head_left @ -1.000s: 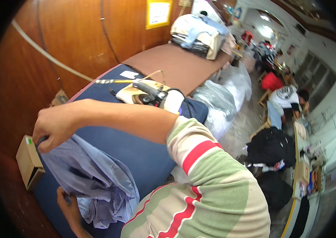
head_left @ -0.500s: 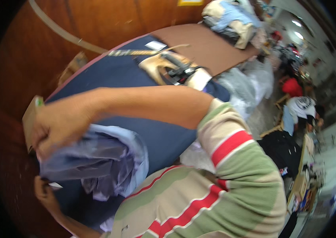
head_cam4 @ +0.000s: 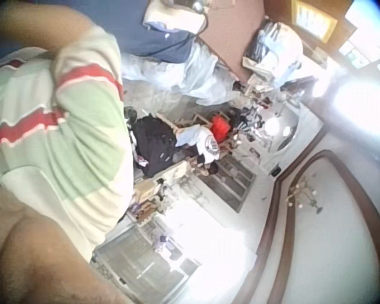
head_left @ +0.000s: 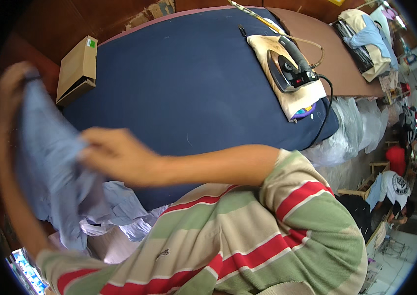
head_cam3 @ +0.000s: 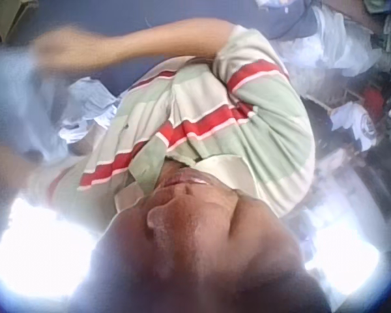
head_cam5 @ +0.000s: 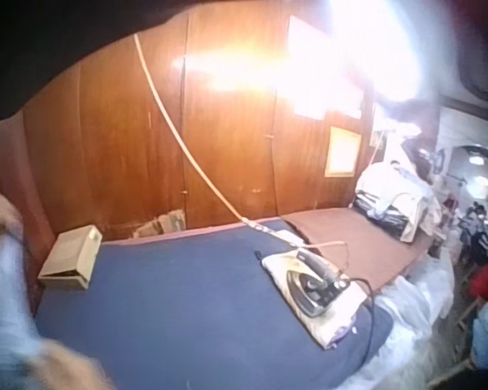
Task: The person irons a light blue shirt on a padded workspace using a handheld iron, smoothing the fabric by hand and pressing the iron over the collar and body of the garment.
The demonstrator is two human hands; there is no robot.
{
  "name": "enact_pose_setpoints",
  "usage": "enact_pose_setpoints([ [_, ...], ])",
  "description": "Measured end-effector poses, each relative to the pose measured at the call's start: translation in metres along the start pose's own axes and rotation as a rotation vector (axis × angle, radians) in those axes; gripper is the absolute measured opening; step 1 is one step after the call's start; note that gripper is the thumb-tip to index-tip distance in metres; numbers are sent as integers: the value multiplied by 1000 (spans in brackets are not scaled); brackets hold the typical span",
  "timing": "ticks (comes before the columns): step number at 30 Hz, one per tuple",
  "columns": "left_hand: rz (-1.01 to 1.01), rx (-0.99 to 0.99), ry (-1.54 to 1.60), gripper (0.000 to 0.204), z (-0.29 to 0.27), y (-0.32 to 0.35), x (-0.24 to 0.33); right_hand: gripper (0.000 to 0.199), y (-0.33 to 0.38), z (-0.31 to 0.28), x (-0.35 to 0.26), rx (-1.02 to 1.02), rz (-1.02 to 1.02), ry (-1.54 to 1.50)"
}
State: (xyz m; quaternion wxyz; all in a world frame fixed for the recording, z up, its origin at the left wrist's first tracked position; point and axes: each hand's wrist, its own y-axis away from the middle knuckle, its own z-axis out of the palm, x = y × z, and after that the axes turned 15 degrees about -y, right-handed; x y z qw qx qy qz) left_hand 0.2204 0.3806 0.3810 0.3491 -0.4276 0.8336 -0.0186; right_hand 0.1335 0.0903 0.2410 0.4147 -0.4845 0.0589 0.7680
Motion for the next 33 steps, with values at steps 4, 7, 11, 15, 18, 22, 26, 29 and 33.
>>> enact_pose_setpoints([
  [4,169,-260,11,12,189,-34,132,20,55,-125,81,370,177,534],
  [7,347,-512,76,14,253,-41,202,26,77,-153,102,511,238,478],
  [11,377,-814,-22,18,267,-82,231,36,94,-177,116,442,445,434],
  [15,292,-1009,-114,19,276,-115,226,39,94,-182,105,452,655,173],
  [18,289,-775,-173,24,284,-123,237,39,98,-205,52,230,433,527],
  [22,105,-572,-54,34,279,-102,241,33,93,-308,-89,469,-111,1784],
  [26,-181,-164,270,44,260,-75,248,72,148,-424,-194,853,407,2352],
  [29,-288,-337,598,34,198,-44,287,73,142,-434,-207,845,516,1872],
  [33,-386,-325,585,27,152,4,361,62,125,-452,-225,930,671,1506],
])
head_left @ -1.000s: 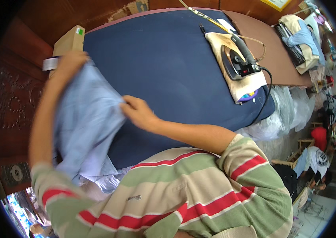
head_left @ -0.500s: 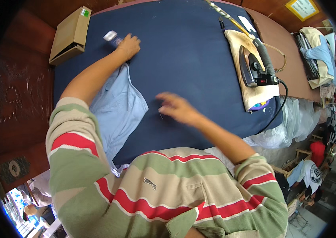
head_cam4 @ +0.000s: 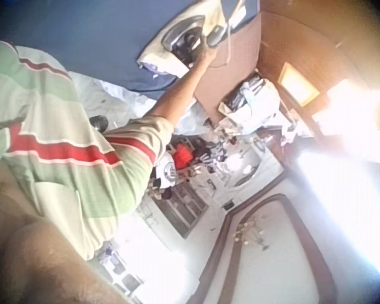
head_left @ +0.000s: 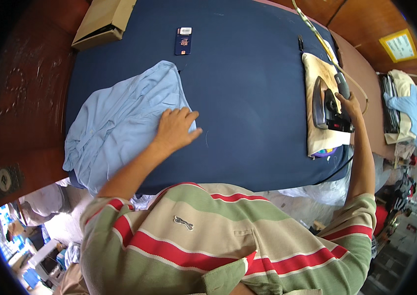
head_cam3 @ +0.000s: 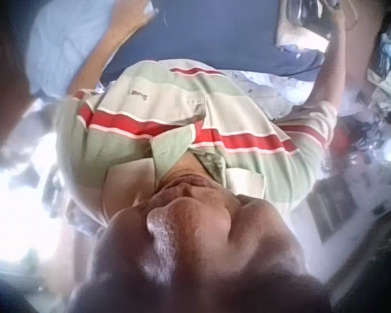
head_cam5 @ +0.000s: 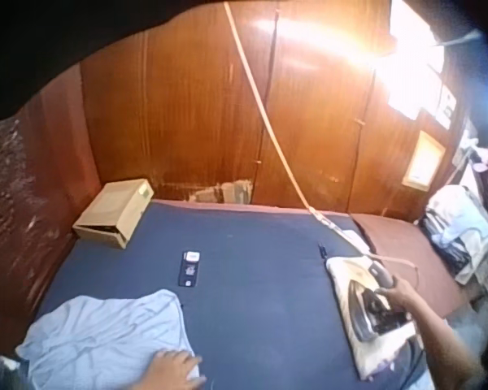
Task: The person irons a light blue shirt on a padded workspace using a handheld iron, smoothing the fabric by hand and pressing the iron over the collar and body of the garment.
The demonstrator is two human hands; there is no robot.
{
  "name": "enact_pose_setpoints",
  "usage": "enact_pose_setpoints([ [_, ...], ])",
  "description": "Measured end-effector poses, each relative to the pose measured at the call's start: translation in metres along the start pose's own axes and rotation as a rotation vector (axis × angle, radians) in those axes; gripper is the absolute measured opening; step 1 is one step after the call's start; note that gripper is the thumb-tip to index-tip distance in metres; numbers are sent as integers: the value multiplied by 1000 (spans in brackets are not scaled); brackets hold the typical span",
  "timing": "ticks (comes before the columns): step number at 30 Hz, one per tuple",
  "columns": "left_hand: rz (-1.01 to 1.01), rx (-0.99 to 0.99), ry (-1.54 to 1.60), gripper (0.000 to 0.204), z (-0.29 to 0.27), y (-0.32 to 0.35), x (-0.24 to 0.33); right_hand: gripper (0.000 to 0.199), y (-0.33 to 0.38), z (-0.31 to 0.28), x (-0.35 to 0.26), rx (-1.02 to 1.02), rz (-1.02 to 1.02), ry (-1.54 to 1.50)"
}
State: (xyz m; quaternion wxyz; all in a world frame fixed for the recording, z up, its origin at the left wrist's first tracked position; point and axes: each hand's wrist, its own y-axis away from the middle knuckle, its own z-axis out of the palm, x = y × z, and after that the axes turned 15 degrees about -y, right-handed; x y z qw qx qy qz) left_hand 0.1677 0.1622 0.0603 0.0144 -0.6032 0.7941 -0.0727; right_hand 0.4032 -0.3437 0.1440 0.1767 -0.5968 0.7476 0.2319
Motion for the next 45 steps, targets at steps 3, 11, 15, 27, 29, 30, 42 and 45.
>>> enact_pose_setpoints([
  [3,-125,63,-37,29,29,21,12,51,0,10,-28,-55,33,-277],
  [11,-192,177,21,34,14,3,-2,58,100,70,-115,-200,-507,7],
  [15,-246,220,-122,35,18,-37,-93,54,176,117,-190,-422,-508,-88],
  [27,-98,-362,182,23,23,-106,-173,44,216,205,-275,-548,-615,142],
  [29,-102,-535,174,21,11,-117,-178,40,214,210,-281,-497,-578,123],
  [30,-138,-570,63,20,6,-118,-175,40,214,213,-284,-472,-567,103],
  [42,-227,-512,191,16,0,-100,-181,51,209,210,-287,-424,-513,149],
  [45,-192,-408,417,16,30,-97,-211,50,212,213,-294,-395,-540,134],
])
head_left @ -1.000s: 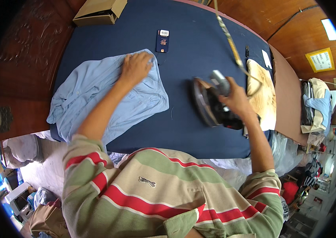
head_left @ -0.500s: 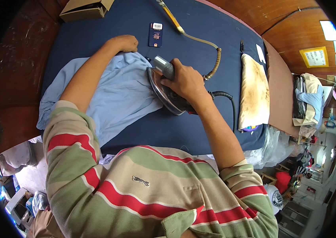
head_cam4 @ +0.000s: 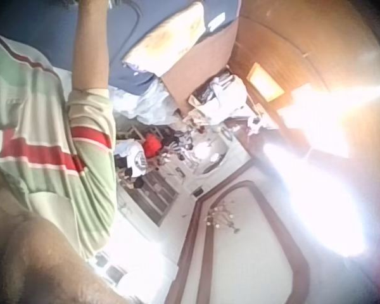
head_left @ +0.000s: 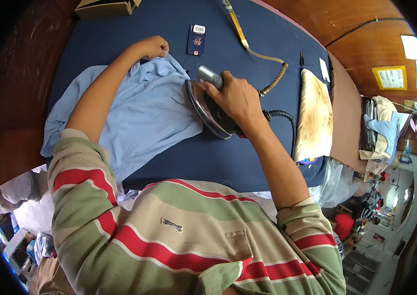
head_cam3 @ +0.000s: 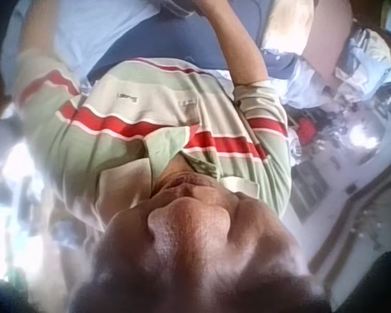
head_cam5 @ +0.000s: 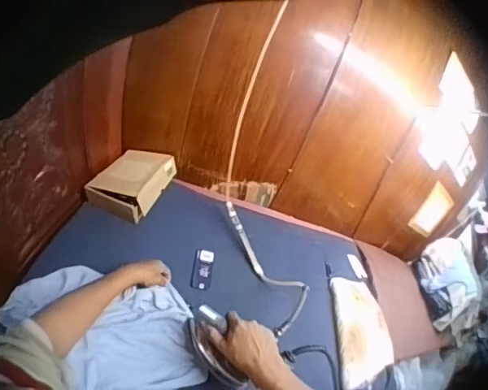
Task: The person irons a light blue shirt on a padded workspace using a handheld iron, smoothing the fabric by hand and pressing the iron over the collar and body of the garment.
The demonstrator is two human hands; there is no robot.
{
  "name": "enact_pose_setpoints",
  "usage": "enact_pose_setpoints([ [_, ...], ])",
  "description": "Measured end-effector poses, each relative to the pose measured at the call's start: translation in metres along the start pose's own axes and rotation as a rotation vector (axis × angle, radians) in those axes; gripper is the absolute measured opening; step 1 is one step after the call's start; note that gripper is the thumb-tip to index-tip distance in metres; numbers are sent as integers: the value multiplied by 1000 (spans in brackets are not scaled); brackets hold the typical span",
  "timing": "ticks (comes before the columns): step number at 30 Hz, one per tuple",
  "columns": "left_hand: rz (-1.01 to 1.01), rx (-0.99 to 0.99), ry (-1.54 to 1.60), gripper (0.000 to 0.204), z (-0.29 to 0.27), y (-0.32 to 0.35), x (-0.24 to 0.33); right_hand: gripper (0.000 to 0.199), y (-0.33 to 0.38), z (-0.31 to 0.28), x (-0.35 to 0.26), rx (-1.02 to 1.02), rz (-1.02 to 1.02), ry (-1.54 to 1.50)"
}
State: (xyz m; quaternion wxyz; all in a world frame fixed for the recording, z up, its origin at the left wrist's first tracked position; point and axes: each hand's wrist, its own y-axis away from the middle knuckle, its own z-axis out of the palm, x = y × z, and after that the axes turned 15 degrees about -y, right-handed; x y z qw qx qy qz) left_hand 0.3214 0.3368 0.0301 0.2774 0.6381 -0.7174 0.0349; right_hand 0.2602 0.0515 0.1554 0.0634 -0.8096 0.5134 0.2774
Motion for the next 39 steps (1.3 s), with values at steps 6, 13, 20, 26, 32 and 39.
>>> enact_pose_setpoints([
  [6,-86,265,-249,16,6,1,26,48,-3,3,4,11,-1,-15],
  [13,-94,539,-314,22,17,16,42,47,-3,3,2,14,-13,-33],
  [20,-34,599,-431,20,81,77,77,47,6,0,4,-2,10,-42],
  [26,-159,503,-359,25,73,72,83,48,-5,0,7,15,-70,-65],
  [32,-98,609,-370,27,58,55,84,47,3,3,12,-30,-70,-48],
  [39,-266,350,-265,31,44,23,76,46,-17,0,8,4,-66,-57],
])
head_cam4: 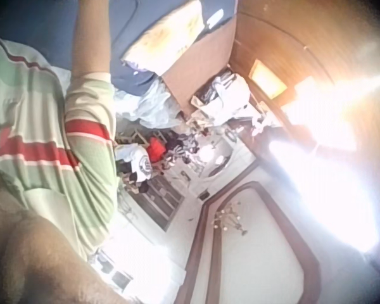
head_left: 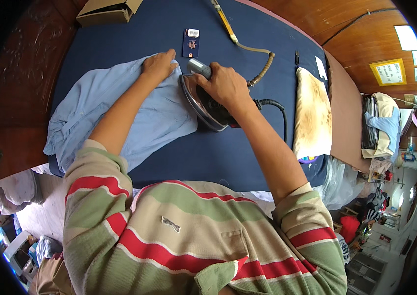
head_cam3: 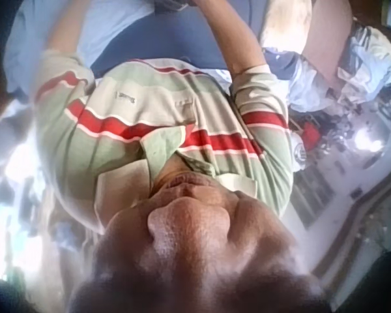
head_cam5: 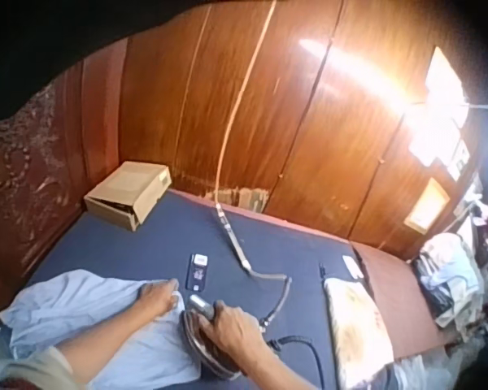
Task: The person irons a light blue shirt on a padded workspace using a handheld iron, smoothing the fabric by hand and pressing the iron over the collar and body of the garment.
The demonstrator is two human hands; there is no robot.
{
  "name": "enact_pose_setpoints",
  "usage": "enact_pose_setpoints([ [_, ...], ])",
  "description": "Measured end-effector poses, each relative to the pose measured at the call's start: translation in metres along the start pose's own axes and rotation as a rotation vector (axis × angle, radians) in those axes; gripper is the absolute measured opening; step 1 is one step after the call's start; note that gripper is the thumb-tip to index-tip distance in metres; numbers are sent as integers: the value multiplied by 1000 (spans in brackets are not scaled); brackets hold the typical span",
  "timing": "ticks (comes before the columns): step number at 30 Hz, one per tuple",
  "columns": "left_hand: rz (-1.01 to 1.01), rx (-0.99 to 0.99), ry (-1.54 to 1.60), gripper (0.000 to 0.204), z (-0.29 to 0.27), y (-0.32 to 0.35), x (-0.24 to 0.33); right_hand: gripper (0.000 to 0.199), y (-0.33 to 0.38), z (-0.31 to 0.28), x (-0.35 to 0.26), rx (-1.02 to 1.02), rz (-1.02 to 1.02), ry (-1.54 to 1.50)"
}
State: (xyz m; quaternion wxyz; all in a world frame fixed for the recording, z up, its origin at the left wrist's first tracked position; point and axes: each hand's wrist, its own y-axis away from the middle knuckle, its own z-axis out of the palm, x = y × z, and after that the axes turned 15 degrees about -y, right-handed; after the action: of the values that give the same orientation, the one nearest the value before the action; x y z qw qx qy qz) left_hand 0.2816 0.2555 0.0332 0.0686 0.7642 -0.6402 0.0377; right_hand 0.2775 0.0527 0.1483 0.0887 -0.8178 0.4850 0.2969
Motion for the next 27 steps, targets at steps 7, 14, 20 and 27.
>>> enact_pose_setpoints([
  [7,-27,-33,20,30,-2,-4,2,49,22,-10,7,-169,-59,29],
  [14,-158,16,44,25,3,4,20,55,64,-36,45,-172,-11,32],
  [20,-148,23,2,28,4,6,29,57,74,-126,166,209,233,-140],
  [27,-169,250,111,26,-14,36,19,57,69,-197,301,478,384,18],
])
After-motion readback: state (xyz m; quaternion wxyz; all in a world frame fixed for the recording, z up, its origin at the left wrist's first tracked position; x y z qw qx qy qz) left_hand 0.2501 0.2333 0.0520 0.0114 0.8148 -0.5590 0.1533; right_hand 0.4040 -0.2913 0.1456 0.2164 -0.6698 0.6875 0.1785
